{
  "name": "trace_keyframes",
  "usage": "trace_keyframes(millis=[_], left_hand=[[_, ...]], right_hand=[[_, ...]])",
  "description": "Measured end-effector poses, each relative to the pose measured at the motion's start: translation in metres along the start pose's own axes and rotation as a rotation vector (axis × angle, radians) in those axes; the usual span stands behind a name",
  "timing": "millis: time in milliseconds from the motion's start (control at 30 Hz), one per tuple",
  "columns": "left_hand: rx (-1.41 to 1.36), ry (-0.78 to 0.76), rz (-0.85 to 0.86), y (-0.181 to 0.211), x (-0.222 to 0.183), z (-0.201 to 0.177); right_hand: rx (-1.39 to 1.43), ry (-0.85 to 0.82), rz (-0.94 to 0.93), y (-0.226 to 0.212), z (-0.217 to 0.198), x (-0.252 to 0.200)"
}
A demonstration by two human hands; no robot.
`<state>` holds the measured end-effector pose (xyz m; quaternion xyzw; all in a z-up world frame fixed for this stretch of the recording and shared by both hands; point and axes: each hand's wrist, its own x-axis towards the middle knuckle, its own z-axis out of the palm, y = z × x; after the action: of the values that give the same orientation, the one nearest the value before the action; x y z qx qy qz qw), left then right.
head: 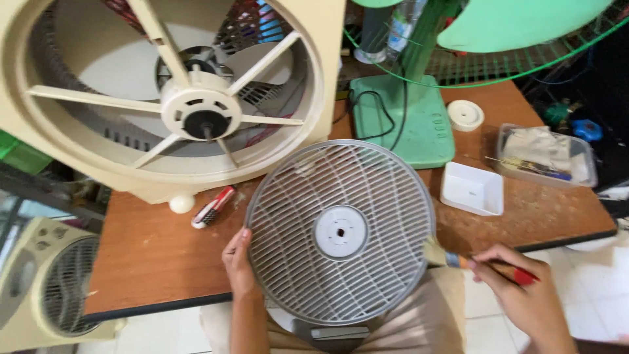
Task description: Disassembling a fan with a screwdriver and cleaning the grill with a brush.
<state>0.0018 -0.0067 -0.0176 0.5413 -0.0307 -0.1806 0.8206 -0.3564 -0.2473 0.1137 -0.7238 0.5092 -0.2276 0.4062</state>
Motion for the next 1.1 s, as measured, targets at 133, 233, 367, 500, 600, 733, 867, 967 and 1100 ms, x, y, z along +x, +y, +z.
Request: trace_keyframes(millis=[133,233,367,500,600,733,867,967,1100], left_hand=[[0.08,0.04,0.04,-0.005,0.015,0.0],[0.037,-0.091,-0.099,0.029,-0.001,0.036],[-0.003,-0.167,-0.37,0.068,-0.017,0.072],[-0.165,-0.222,-0.257,0.048,-0.01,0.071],[-0.18,-0.175,-0.442,0.071,-0.014,0.072],[-0.157,-0.174,-0.445,0.077,-0.014,0.071],[-0.242,-0.22,-0.49,0.085,-0.016,0.074],[-0.354,-0.238,-0.469,0.08,-0.018,0.072],[-0.421,-0.232,-0.472,0.06,-0.015,0.064]], right_hand=[[0.117,0.077,-0.191,-0.017,0.024,-0.014],[0.276,0.314,-0.338,-0.042,0.077,-0.009],[0.321,0.266,-0.904,-0.08,0.155,0.022],[0.301,0.145,-0.952,-0.099,0.205,0.014],[0.171,-0.267,-0.922,-0.095,0.201,-0.011],[0.095,-0.689,-0.962,-0.102,0.167,-0.041],[0.24,-0.811,-0.822,-0.075,0.147,-0.041],[0.349,-0.523,-0.67,-0.048,0.136,-0.029],[0.235,-0.114,-0.68,-0.016,0.142,-0.005]])
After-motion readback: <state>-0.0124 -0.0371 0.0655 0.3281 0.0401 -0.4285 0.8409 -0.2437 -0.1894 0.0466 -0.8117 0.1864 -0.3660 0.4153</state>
